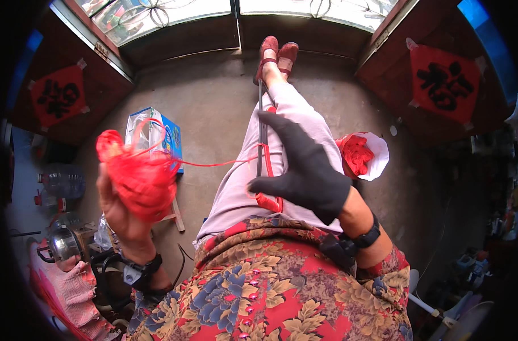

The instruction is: Wrapping a red decorative cord around a black and red frame component by hand.

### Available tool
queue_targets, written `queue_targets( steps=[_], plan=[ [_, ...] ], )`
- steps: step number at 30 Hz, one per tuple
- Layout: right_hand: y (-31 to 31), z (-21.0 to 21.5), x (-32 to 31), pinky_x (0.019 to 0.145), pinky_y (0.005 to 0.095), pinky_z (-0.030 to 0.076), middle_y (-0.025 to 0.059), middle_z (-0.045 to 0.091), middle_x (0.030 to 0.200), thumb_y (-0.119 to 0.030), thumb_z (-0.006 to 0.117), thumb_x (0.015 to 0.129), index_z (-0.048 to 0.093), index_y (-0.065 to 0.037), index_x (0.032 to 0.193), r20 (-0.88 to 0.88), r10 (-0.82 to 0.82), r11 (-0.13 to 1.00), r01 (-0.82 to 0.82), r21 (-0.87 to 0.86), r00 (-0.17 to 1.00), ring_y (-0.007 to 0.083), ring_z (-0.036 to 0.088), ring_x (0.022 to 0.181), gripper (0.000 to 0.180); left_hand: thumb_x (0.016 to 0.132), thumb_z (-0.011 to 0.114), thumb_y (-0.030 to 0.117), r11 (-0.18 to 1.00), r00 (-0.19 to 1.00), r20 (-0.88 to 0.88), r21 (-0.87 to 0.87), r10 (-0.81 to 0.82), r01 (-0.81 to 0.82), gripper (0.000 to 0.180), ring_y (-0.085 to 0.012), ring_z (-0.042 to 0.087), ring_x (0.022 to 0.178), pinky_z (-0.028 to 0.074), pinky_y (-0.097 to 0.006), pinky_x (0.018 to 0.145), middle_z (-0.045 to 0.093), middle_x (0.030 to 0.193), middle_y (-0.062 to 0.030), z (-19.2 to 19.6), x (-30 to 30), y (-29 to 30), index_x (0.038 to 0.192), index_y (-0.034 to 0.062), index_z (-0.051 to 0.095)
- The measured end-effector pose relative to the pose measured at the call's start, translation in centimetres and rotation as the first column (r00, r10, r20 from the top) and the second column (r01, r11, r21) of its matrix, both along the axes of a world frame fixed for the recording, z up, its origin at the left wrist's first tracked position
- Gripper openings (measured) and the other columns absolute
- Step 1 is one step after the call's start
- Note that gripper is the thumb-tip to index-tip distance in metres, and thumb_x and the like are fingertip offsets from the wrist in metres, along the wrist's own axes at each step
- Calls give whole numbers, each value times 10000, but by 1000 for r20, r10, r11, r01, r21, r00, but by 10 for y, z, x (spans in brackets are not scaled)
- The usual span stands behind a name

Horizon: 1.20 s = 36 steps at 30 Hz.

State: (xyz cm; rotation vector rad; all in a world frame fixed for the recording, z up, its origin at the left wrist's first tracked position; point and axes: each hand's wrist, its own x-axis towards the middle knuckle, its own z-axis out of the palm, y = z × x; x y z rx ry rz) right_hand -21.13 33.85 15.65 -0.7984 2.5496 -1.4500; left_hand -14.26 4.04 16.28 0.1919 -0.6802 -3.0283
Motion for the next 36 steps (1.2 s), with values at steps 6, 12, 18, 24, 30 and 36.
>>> queue_targets(
  steps=[6,12,18,24,30,36],
  plan=[
    [-30,2,-2,887,312,478,107,693,964,-132,666,879,668,-34,968,344,318,947,-275,-168,884,230,653,950,132,780,816,113,980,891,-409,-91,-198,176,675,-139,456,782,464,-265,718,533,935,-35,84,9,-41,1265,3,360],
    [21,17,34,825,319,505,128,665,897,-164,554,956,649,63,973,682,439,764,156,-626,585,202,650,871,247,880,572,219,745,993,-21,-659,114,-100,502,-192,624,898,506,-352,845,635,1018,-127,22,2,-10,1302,-28,455],
    [37,20,68,779,333,517,139,667,868,-177,601,909,665,71,935,803,364,785,309,-537,472,227,656,788,257,728,804,249,241,944,167,-941,-283,239,678,-187,681,844,544,-327,767,690,946,-80,-62,3,92,1290,32,493],
    [31,49,75,675,273,439,48,605,751,-174,603,887,650,3,834,844,217,884,269,-383,490,115,541,684,190,629,821,254,-3,967,170,-985,-190,172,690,-287,697,884,547,-361,795,686,933,-153,-84,2,116,1225,39,547],
    [45,10,34,670,294,450,60,606,802,-180,560,934,621,15,1010,733,-132,769,536,-349,667,152,586,713,218,762,737,-11,640,961,179,-718,-211,274,611,-181,619,1043,508,-337,925,584,1192,-84,-67,-9,82,1304,48,461],
    [34,-63,31,795,359,526,125,661,1071,-123,715,814,611,-60,1169,-92,-266,956,275,100,959,284,656,947,375,750,661,-22,-361,956,-143,-903,-257,-233,268,-247,650,905,532,-326,765,648,980,-117,-50,-18,64,1004,55,626]
  ],
)
